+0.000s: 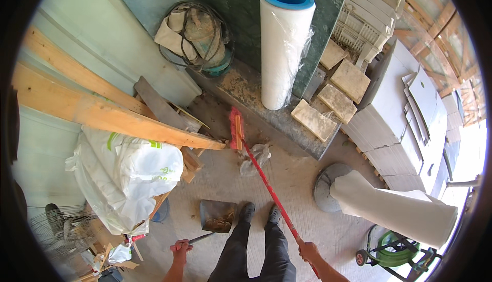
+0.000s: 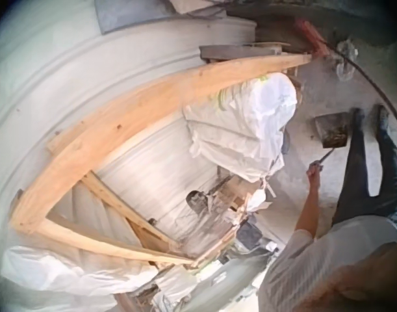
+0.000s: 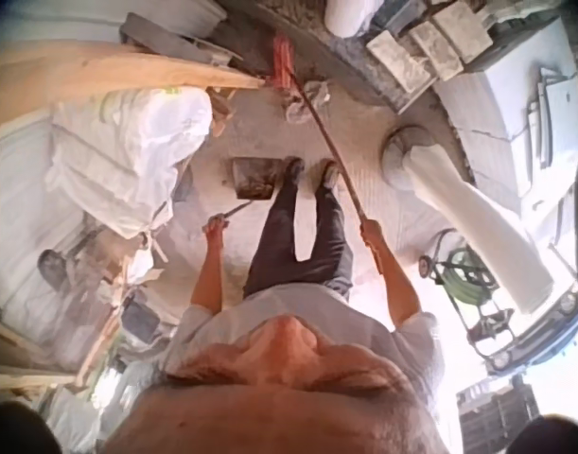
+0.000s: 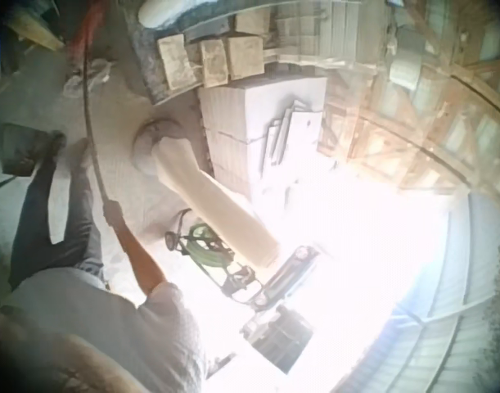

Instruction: The person sweeps debris on a cluttered workshop floor into a dustpan using a red broom and then moves around the area to collect more debris. The person later picks up a green spray bottle and sprays the floor.

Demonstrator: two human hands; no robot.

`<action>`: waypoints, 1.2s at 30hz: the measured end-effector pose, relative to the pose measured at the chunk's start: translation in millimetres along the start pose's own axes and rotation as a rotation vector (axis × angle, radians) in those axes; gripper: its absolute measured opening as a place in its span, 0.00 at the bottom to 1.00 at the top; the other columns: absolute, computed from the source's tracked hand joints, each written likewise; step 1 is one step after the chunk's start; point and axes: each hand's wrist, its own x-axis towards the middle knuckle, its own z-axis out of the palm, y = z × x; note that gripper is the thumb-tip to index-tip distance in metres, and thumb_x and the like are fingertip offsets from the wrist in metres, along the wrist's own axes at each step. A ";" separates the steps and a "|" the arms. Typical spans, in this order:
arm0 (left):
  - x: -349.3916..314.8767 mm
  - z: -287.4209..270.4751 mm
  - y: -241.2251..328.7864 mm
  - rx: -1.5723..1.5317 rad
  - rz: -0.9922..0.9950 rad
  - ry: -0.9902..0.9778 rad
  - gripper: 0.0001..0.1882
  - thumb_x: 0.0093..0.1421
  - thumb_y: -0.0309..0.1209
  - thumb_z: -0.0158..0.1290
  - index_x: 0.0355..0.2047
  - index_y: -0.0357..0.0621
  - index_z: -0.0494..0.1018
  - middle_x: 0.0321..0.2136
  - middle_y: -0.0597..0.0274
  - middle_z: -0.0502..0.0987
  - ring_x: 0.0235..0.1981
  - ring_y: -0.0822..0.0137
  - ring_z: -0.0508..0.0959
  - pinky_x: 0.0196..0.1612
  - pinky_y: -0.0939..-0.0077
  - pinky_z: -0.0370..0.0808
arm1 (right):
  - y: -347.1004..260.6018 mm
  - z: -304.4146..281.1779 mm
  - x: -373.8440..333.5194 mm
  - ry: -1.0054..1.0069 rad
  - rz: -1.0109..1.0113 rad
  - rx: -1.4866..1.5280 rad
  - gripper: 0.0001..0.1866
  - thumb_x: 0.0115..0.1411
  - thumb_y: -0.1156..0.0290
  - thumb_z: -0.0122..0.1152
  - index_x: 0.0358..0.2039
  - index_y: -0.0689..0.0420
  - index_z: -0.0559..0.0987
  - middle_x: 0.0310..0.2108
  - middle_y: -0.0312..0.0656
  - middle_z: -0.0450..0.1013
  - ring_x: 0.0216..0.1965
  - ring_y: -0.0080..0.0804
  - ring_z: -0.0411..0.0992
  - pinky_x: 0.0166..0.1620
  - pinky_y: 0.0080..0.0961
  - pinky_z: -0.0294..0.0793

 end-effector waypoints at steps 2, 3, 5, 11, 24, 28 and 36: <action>-4.2 12.5 28.1 0.003 0.002 -0.001 0.09 0.57 0.27 0.51 0.36 0.36 0.70 0.32 0.59 0.75 0.28 0.66 0.79 0.35 0.74 0.78 | 8.3 -0.1 -44.9 0.150 -0.102 -0.146 0.32 0.55 0.37 0.50 0.14 0.56 0.72 0.10 0.34 0.64 0.08 0.23 0.61 0.12 0.24 0.59; -6.3 16.8 39.0 -0.004 0.013 -0.012 0.08 0.57 0.26 0.52 0.36 0.36 0.71 0.32 0.59 0.75 0.28 0.66 0.79 0.34 0.75 0.78 | 24.6 -2.1 -41.2 0.152 -0.134 -0.217 0.33 0.57 0.38 0.49 0.15 0.58 0.74 0.11 0.39 0.67 0.11 0.30 0.66 0.16 0.28 0.64; -6.9 22.5 54.7 -0.013 0.047 -0.053 0.06 0.57 0.25 0.52 0.35 0.36 0.72 0.31 0.59 0.75 0.28 0.67 0.79 0.34 0.76 0.77 | 40.4 -5.0 -45.7 0.230 -0.278 -0.347 0.33 0.58 0.40 0.48 0.17 0.60 0.76 0.12 0.45 0.70 0.15 0.39 0.71 0.22 0.35 0.69; 9.2 45.3 82.4 0.098 0.219 -0.169 0.05 0.57 0.23 0.53 0.34 0.36 0.73 0.32 0.61 0.76 0.28 0.72 0.77 0.34 0.79 0.76 | -48.4 -12.1 -84.0 0.606 -0.496 -0.768 0.27 0.59 0.44 0.49 0.26 0.60 0.76 0.21 0.56 0.74 0.27 0.57 0.74 0.33 0.49 0.70; 85.5 107.0 120.1 0.282 0.433 -0.304 0.09 0.53 0.23 0.55 0.18 0.33 0.70 0.34 0.62 0.79 0.25 0.78 0.72 0.31 0.82 0.70 | -13.2 8.4 4.8 0.473 -0.437 -0.997 0.23 0.61 0.50 0.48 0.30 0.60 0.76 0.30 0.51 0.76 0.35 0.50 0.76 0.39 0.43 0.75; 93.9 110.8 120.0 0.270 0.434 -0.348 0.12 0.53 0.25 0.55 0.17 0.32 0.68 0.33 0.63 0.79 0.24 0.78 0.71 0.30 0.82 0.69 | 44.3 -16.4 -31.9 0.502 -0.380 -1.047 0.23 0.60 0.50 0.50 0.29 0.60 0.77 0.28 0.52 0.76 0.32 0.50 0.77 0.38 0.44 0.75; 83.4 116.3 158.8 0.400 0.459 -0.343 0.08 0.54 0.28 0.55 0.24 0.35 0.74 0.28 0.60 0.79 0.23 0.72 0.75 0.29 0.77 0.72 | 29.1 8.7 -139.6 0.362 -0.226 -0.782 0.27 0.60 0.47 0.49 0.30 0.63 0.78 0.26 0.58 0.75 0.34 0.57 0.74 0.39 0.49 0.70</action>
